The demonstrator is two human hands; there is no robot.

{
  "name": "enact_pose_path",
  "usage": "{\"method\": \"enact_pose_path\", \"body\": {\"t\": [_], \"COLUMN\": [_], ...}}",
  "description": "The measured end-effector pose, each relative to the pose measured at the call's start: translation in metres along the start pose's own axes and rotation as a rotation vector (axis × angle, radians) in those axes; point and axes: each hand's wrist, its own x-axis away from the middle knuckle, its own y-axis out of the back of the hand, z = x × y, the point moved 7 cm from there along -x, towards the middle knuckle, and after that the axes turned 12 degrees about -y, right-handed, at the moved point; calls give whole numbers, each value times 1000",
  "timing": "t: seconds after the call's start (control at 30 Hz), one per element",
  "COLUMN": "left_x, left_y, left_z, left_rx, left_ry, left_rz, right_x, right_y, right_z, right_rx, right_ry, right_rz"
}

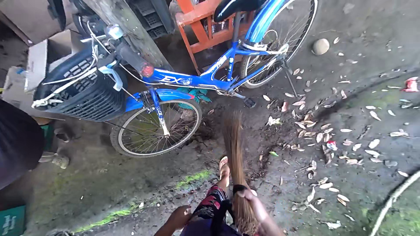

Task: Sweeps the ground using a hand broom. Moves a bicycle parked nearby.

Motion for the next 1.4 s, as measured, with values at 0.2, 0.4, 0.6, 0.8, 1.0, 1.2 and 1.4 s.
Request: {"method": "enact_pose_path", "body": {"t": [0.2, 0.4, 0.6, 0.8, 1.0, 1.2, 1.4], "left_x": [-20, -8, -30, -12, -22, -22, -34], "left_y": [13, 45, 25, 45, 34, 58, 53], "left_z": [5, -57, -19, -4, 21, -27, -31], "left_rx": [-75, 142, 0, 61, -81, 67, -45], "left_ry": [-11, -131, -104, -46, 15, -120, -117], "left_rz": [31, -144, -10, -63, 84, -74, 29], "right_x": [-110, -55, -113, -48, -110, -55, -97], "right_y": [-19, -64, -51, -81, -86, -104, -132], "right_z": [84, 31, 50, 36, 77, 75, 113], "right_rx": [139, -50, 55, -64, 53, -129, 209], "right_ry": [-63, -42, -103, -115, -63, 30, 78], "right_rz": [162, 70, 75, 102, 61, -16, 93]}}
